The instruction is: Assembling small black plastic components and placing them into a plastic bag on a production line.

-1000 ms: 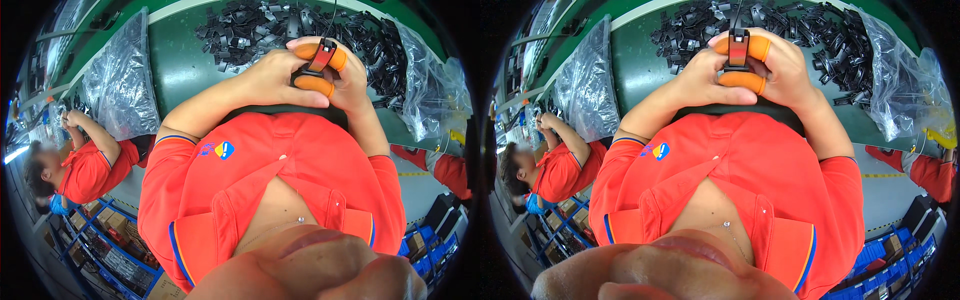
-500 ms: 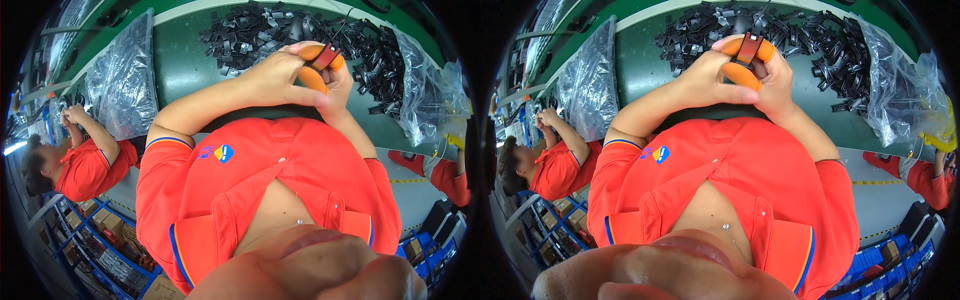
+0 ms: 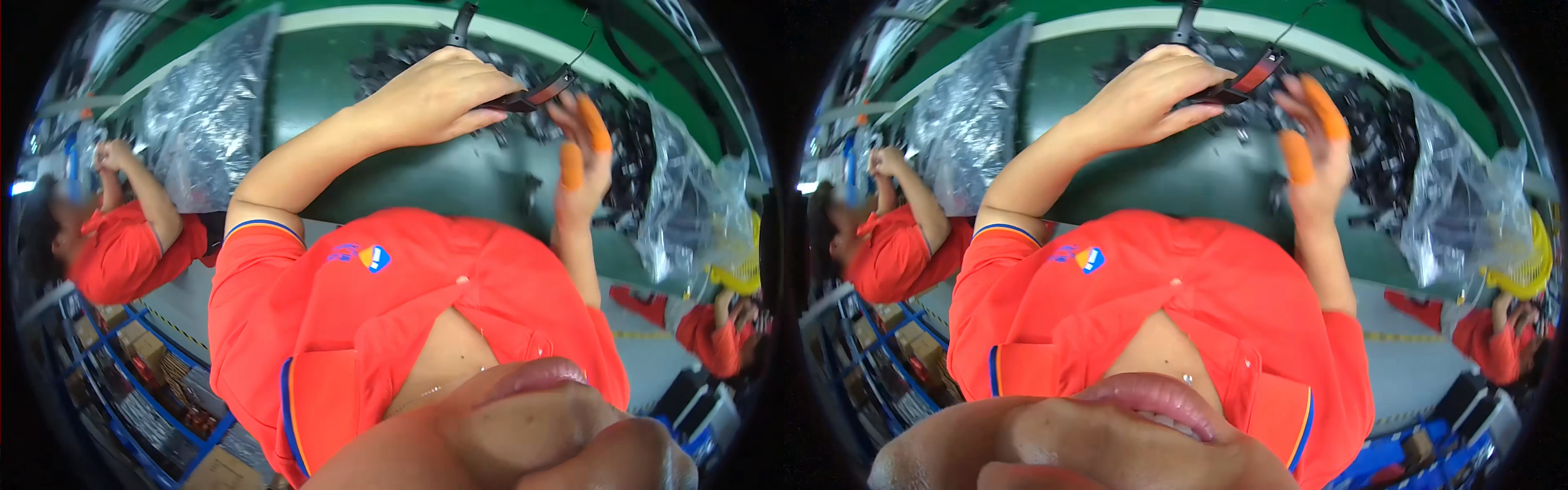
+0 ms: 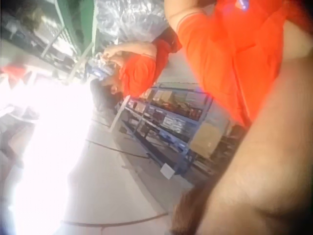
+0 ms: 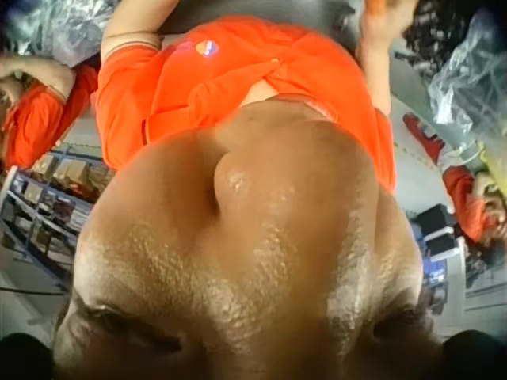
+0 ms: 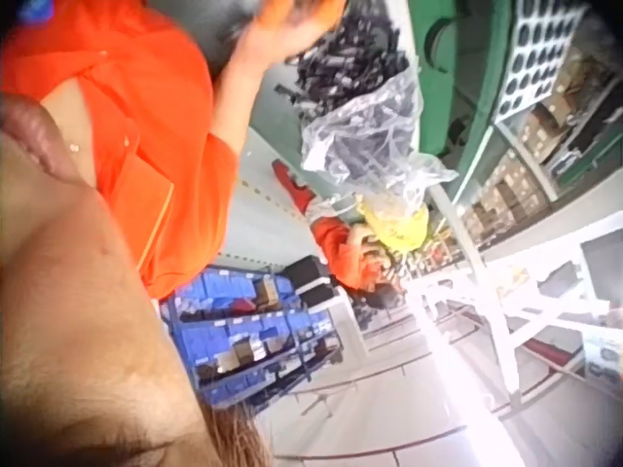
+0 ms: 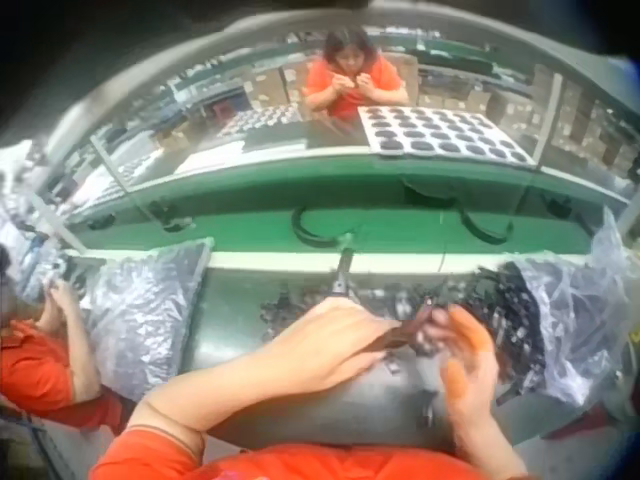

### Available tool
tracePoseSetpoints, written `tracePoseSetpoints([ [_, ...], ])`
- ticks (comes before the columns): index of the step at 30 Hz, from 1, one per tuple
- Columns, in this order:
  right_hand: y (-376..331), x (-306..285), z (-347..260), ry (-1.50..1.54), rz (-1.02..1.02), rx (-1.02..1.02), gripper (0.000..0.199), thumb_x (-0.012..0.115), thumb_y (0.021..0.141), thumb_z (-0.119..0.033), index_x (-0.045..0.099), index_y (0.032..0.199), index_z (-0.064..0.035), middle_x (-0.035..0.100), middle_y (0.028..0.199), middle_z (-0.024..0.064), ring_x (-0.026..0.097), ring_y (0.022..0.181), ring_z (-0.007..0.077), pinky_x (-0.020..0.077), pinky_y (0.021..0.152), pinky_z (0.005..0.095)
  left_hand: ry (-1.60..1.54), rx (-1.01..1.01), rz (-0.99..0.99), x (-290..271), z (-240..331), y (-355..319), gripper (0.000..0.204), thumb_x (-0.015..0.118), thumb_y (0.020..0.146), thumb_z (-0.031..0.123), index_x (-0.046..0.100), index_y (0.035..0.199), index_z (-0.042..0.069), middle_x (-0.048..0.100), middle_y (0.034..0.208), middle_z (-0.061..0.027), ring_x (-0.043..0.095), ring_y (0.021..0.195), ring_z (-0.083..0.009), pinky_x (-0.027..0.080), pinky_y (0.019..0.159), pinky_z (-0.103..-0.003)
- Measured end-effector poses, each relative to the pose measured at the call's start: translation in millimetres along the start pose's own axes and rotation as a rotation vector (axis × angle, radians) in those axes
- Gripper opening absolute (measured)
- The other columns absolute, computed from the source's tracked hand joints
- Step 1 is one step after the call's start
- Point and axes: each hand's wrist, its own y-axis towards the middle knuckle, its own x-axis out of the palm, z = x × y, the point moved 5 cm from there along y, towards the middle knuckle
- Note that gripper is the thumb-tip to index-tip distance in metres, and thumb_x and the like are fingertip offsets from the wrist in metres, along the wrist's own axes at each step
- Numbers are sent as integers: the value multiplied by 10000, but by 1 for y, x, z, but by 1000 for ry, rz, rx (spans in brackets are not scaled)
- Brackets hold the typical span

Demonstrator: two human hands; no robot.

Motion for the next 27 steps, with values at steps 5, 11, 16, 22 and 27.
tracePoseSetpoints([
  [5,-32,-33,23,-344,-19,178,362,519,874,-33,463,1229,10,572,1097,119,569,860,132,447,804,260,481,-202,-11,-56,-103,2,286,604,799,174,569,1067,82,612,941,-90,563,919,-272,395,855,-379],
  [11,-58,-34,11,-628,-135,283,298,543,822,29,560,1117,-11,590,1045,94,586,860,188,442,788,266,915,-291,-36,-77,-260,-43,280,604,761,157,601,1037,111,619,908,-74,582,919,-250,419,852,-377],
  [16,-71,-38,1,-760,-429,67,384,506,726,107,591,1077,-23,535,1149,126,540,995,287,437,820,336,767,-495,-57,-81,-284,-69,348,587,772,146,580,1119,124,554,1150,-92,506,1099,-246,383,966,-355],
  [22,-72,-29,6,-920,-721,123,390,499,723,103,597,1070,-47,512,1188,130,512,1038,296,412,883,344,555,-508,12,-128,-285,-90,334,560,783,157,577,1109,83,599,1063,-139,554,1015,-301,439,892,-385],
  [27,-58,-7,2,-901,-633,61,314,558,724,67,593,1019,-36,530,1158,116,506,1004,314,417,861,367,776,-770,109,-222,-311,-163,280,511,830,207,597,1073,98,634,945,-158,596,901,-333,471,809,-403],
])
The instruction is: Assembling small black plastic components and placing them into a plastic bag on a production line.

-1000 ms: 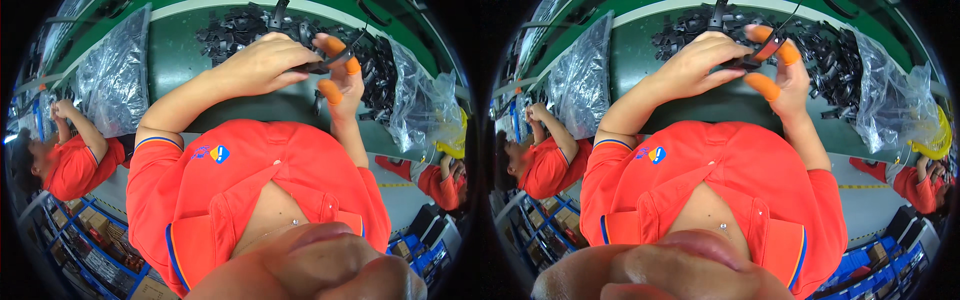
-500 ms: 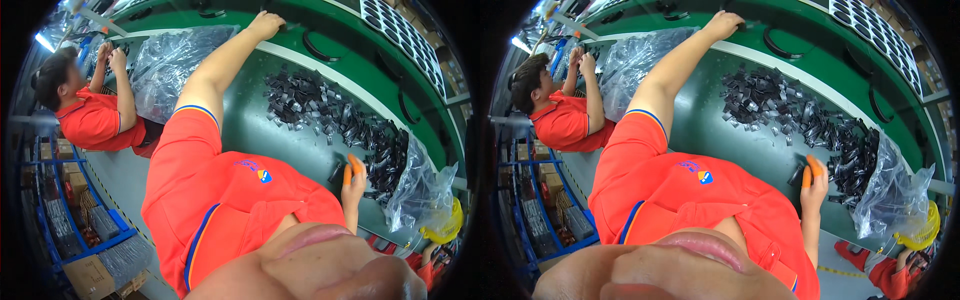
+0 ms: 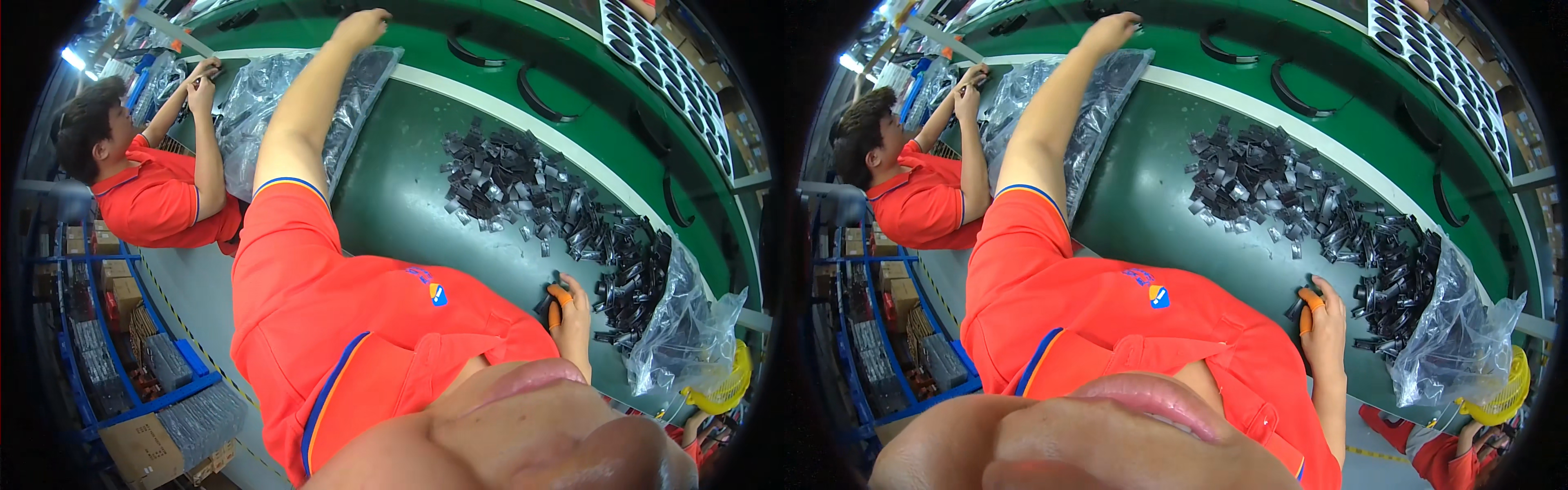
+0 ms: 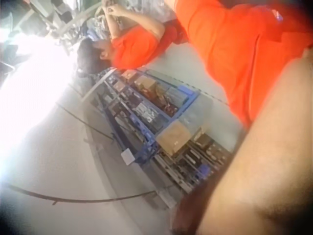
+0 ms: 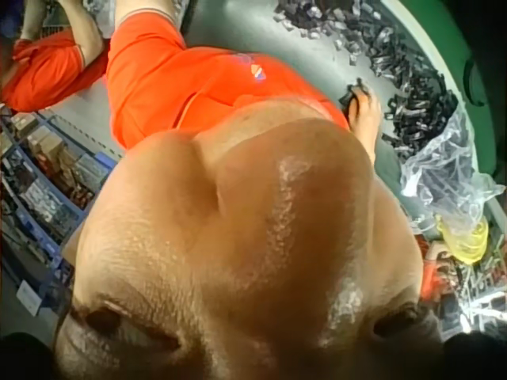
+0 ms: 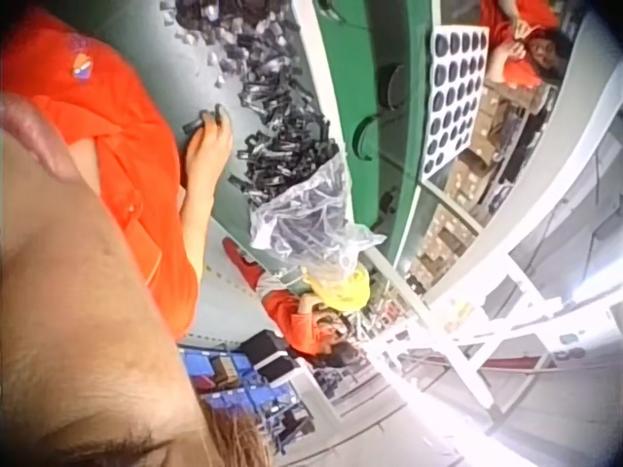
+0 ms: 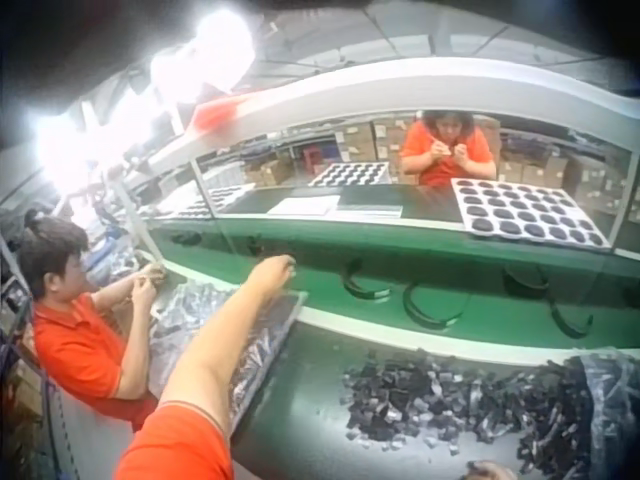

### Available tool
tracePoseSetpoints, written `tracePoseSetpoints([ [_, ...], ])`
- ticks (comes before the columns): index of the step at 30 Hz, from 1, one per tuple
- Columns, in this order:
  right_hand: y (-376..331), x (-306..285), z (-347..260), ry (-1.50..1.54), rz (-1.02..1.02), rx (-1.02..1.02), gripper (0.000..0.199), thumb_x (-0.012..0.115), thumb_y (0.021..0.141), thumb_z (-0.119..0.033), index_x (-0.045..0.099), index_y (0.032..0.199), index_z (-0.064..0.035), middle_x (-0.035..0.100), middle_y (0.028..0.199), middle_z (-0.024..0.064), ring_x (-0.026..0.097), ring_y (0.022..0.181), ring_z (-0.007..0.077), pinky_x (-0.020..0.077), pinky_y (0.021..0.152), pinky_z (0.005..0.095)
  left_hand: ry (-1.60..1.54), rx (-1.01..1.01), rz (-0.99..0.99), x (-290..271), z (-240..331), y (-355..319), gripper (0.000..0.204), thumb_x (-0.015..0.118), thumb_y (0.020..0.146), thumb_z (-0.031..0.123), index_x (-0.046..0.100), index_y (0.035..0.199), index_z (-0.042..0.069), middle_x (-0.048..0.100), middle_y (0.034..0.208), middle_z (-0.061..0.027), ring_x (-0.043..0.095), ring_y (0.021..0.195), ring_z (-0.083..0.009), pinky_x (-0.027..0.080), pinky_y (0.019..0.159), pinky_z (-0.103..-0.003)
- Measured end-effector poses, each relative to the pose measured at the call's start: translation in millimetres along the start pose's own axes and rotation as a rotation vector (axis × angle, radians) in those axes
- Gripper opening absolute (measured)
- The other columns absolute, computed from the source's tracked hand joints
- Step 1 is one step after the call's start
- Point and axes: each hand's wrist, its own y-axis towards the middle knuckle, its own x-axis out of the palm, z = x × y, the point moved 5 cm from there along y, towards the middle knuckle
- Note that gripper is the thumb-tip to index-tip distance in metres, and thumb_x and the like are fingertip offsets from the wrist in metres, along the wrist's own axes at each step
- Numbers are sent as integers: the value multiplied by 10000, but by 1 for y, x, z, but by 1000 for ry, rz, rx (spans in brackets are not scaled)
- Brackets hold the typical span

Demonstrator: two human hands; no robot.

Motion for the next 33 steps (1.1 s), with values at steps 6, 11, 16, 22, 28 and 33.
tracePoseSetpoints([
  [6,3,20,3,165,-36,249,308,572,685,94,639,959,-32,547,1094,98,492,773,247,429,697,328,45,-208,172,18,-110,27,287,429,841,178,565,1065,62,628,931,-162,568,959,-353,440,851,-421],
  [11,12,35,2,271,-91,303,367,569,643,138,642,952,-45,557,1045,107,484,715,236,439,655,312,386,-56,228,71,-197,66,328,424,867,192,462,1185,121,540,1037,-110,540,957,-270,448,808,-373],
  [16,3,58,21,437,-99,550,274,544,709,132,610,920,-29,542,1058,130,555,861,277,462,731,319,475,-242,-113,118,-195,87,559,391,848,105,279,1378,244,349,1398,-70,405,1233,-249,301,1022,-476],
  [22,41,45,-12,171,-132,339,272,575,731,100,547,960,-44,536,1049,129,564,867,297,479,692,315,637,-169,-261,99,-215,80,316,506,857,246,519,1167,187,583,1125,-67,523,1093,-256,307,1002,-482],
  [28,55,44,-14,113,-50,463,284,613,767,23,534,1028,-56,546,1026,130,566,858,277,469,674,313,570,51,-393,69,-200,41,289,419,879,224,573,1112,149,616,1057,-97,569,1015,-261,400,909,-426],
  [33,58,40,-26,26,76,299,309,608,767,10,572,1062,-75,543,1012,137,554,894,308,455,756,345,33,-129,-302,36,-210,12,291,467,856,268,623,1030,96,629,990,-141,570,991,-302,432,864,-426],
])
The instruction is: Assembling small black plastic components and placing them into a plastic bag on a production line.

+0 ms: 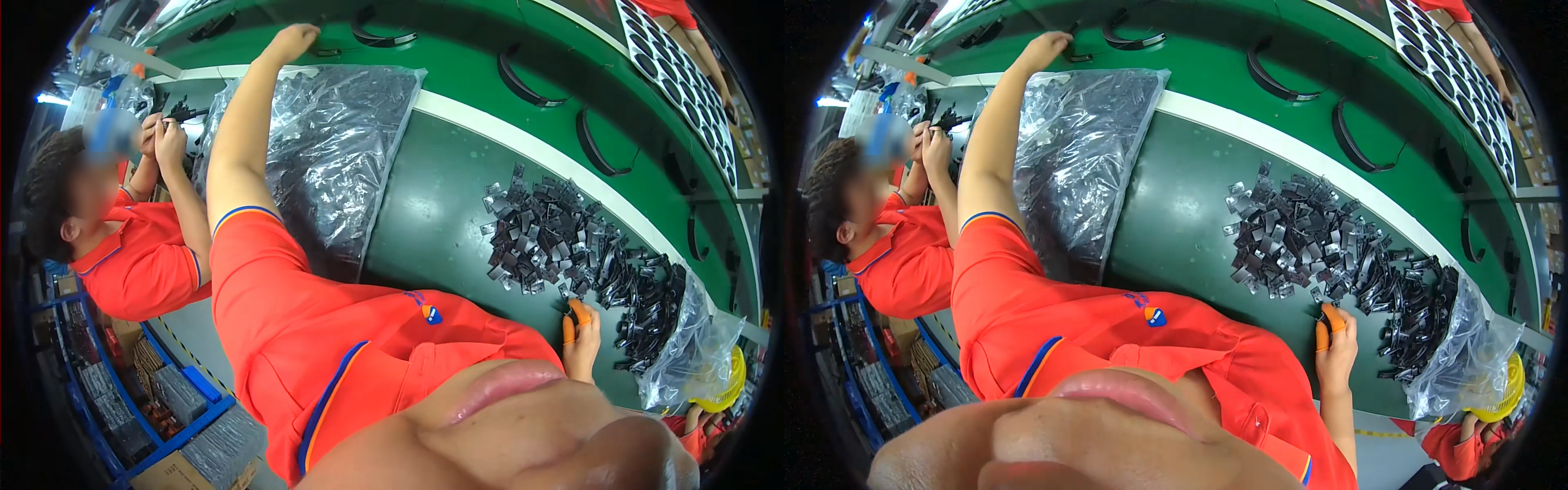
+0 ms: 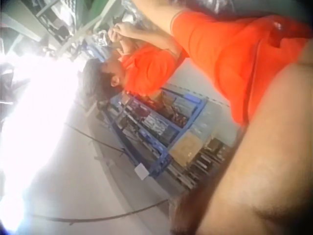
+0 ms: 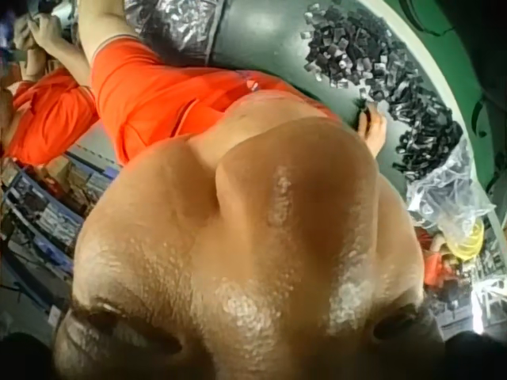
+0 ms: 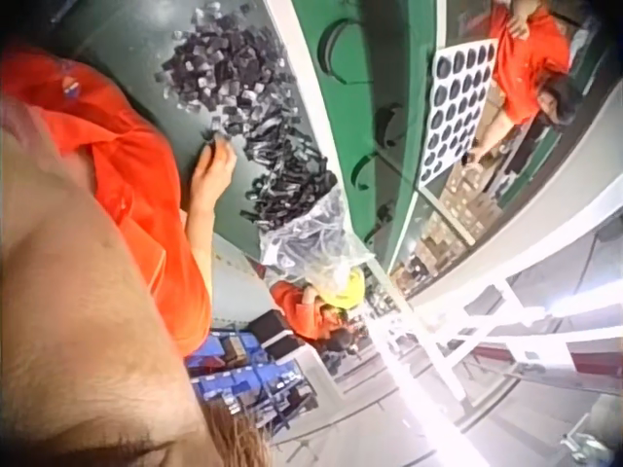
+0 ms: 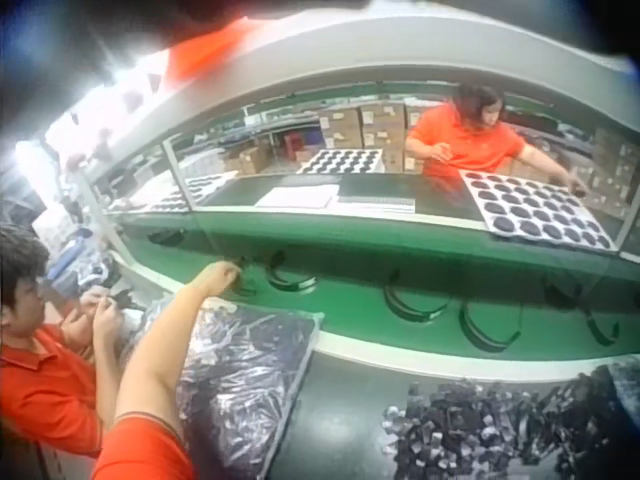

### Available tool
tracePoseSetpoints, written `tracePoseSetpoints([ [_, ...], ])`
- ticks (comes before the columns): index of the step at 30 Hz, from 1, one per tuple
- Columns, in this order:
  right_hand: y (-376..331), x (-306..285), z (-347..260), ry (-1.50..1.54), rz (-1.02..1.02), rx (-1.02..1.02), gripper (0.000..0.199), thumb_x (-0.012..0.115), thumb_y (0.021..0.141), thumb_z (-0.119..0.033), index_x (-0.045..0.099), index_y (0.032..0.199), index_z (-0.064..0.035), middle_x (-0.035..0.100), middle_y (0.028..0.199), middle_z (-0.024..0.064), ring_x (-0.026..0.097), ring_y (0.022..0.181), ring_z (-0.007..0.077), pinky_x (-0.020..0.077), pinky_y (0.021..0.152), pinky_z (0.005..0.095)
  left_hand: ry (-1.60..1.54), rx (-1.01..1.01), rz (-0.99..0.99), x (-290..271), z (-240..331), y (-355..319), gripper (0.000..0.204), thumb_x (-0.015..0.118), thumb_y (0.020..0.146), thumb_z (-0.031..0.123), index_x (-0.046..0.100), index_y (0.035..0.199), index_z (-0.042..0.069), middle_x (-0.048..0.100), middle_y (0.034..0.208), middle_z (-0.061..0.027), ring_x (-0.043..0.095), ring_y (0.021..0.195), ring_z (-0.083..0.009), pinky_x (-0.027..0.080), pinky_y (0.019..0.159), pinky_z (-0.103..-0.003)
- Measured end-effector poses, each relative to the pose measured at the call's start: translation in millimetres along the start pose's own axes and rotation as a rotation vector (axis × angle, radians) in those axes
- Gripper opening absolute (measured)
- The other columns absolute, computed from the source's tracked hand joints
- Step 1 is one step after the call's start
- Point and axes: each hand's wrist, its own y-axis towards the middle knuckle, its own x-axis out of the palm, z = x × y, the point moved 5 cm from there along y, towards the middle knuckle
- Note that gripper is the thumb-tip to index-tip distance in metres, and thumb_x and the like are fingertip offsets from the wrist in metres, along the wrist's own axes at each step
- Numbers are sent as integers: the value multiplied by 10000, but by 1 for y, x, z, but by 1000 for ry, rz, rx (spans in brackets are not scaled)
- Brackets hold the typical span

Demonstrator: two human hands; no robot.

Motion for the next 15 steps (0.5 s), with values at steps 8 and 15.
tracePoseSetpoints([
  [8,-9,2,2,38,128,-50,250,665,712,5,579,938,-60,478,774,78,499,712,223,425,636,310,85,-496,202,43,-3,32,496,485,861,373,479,1164,-20,551,1104,-266,530,1072,-362,432,907,-423],
  [15,-20,-2,17,596,319,324,151,641,791,-26,540,899,-58,443,659,-36,350,532,48,310,502,195,-84,-493,748,-60,2,22,363,573,697,199,518,945,-60,605,950,-253,589,884,-418,476,805,-435],
])
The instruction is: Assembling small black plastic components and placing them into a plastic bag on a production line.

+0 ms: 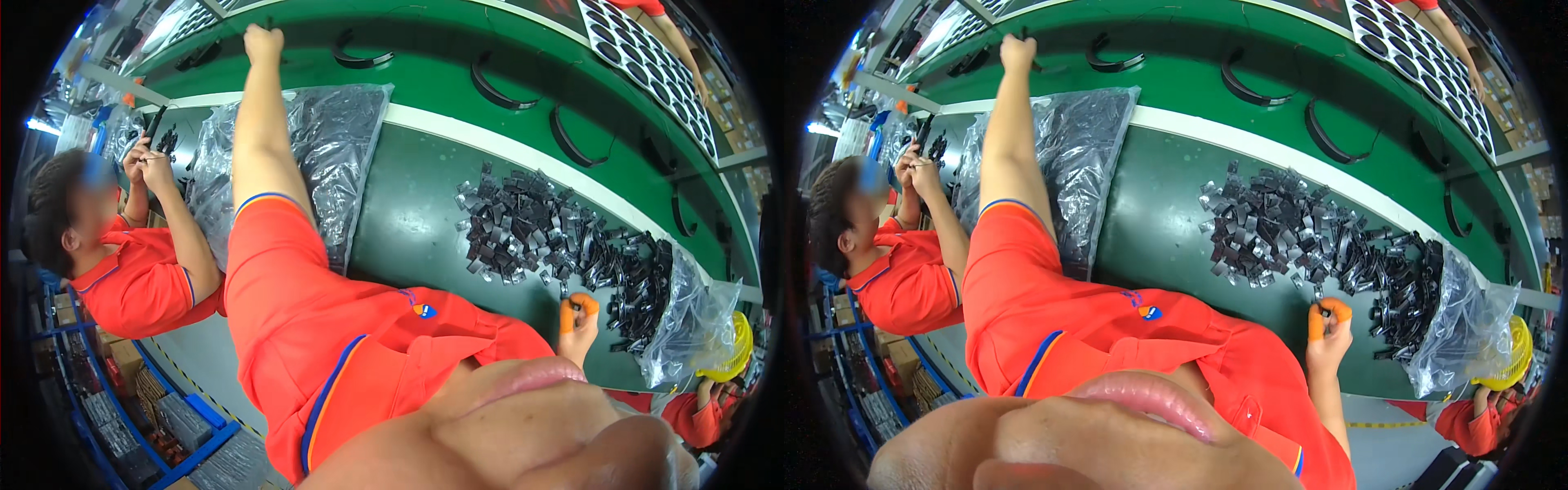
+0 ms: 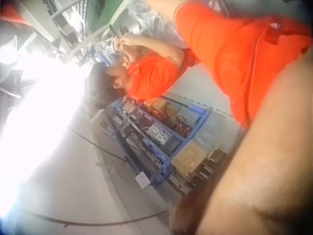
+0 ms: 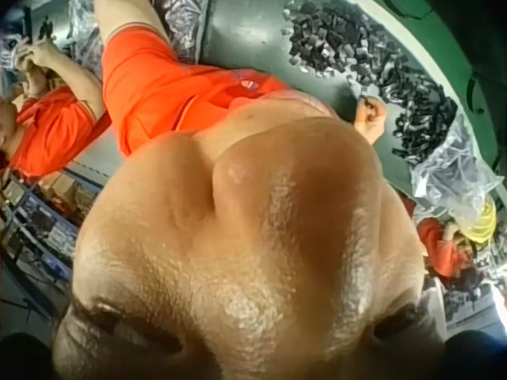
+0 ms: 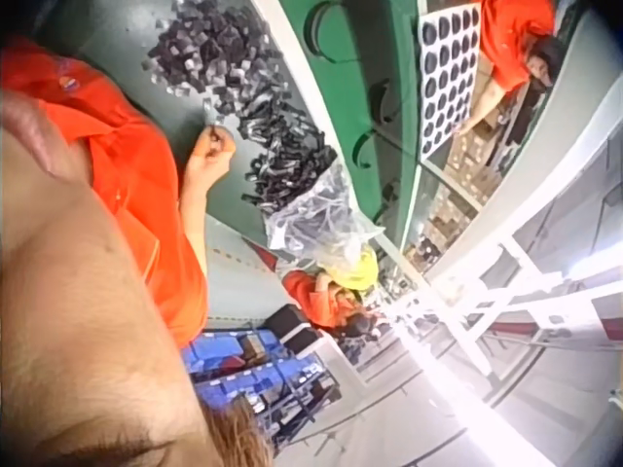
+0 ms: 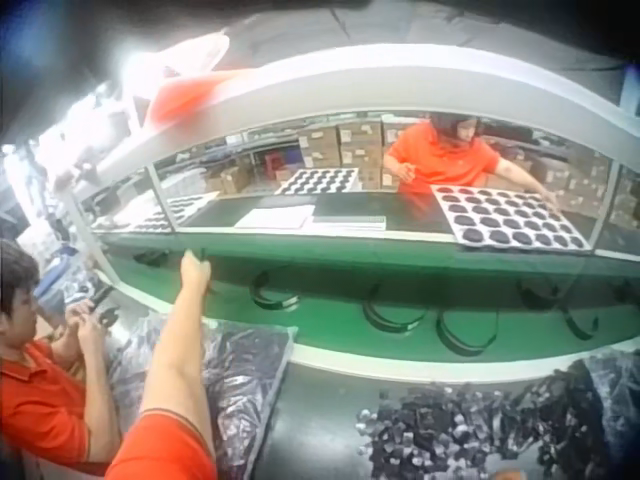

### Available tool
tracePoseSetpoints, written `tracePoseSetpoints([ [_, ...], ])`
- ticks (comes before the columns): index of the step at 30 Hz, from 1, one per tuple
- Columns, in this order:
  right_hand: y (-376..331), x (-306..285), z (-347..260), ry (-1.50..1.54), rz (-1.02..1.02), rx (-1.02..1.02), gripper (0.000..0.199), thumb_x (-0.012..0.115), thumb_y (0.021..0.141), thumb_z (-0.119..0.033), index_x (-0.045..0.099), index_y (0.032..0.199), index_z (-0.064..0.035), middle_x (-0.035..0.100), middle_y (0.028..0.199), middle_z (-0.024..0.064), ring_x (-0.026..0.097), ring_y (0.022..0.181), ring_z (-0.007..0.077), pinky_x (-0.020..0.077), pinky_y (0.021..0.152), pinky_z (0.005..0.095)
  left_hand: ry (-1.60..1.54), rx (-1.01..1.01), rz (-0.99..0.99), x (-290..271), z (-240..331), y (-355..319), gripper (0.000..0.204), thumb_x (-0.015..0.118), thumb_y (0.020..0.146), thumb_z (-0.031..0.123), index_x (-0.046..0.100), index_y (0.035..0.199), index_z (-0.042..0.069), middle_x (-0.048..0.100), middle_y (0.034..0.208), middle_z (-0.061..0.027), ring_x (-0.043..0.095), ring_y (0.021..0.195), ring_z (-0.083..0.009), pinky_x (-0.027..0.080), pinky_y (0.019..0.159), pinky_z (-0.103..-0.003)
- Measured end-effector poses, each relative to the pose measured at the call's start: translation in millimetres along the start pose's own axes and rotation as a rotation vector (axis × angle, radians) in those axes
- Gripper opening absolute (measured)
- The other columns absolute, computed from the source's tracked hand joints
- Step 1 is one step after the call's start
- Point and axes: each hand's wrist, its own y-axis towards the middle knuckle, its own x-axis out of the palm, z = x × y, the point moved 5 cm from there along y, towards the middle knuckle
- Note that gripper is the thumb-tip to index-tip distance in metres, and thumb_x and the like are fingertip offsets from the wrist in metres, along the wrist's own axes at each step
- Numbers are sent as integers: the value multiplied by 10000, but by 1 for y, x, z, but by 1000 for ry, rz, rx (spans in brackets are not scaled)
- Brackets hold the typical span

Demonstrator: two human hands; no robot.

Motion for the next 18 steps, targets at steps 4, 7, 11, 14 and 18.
tracePoseSetpoints([
  [4,18,12,-26,438,-77,-98,218,585,816,-8,486,1008,-35,521,817,36,496,669,65,391,572,196,-1013,-129,-392,-70,68,-1,311,529,854,271,568,966,-17,628,845,-82,539,647,-162,456,650,-275],
  [7,34,13,-38,435,-169,-164,195,513,865,-48,465,1054,-30,502,803,58,481,653,105,389,574,228,-2149,-353,-1418,-129,160,-77,345,397,933,347,505,1043,38,485,651,-34,477,559,-132,398,511,-254],
  [11,38,10,-78,755,-296,-238,261,429,934,-177,451,1154,-38,477,721,40,444,606,116,346,554,247,-1562,-347,-1074,-217,282,-221,326,390,950,277,536,1000,-10,423,650,2,386,570,-100,341,527,-224],
  [14,34,-6,-109,970,-395,-293,336,432,941,-259,440,1191,-34,455,665,22,418,547,117,317,536,251,-1789,-229,-1345,-229,315,-305,309,544,869,241,540,1032,-22,604,899,-87,594,858,-190,468,775,-290],
  [18,26,-23,-122,911,-436,-345,351,535,895,-199,447,1160,12,575,732,93,521,557,158,430,537,254,-1992,-408,-1454,-259,343,-392,282,445,941,230,485,1101,1,567,916,-69,562,873,-155,452,813,-290],
])
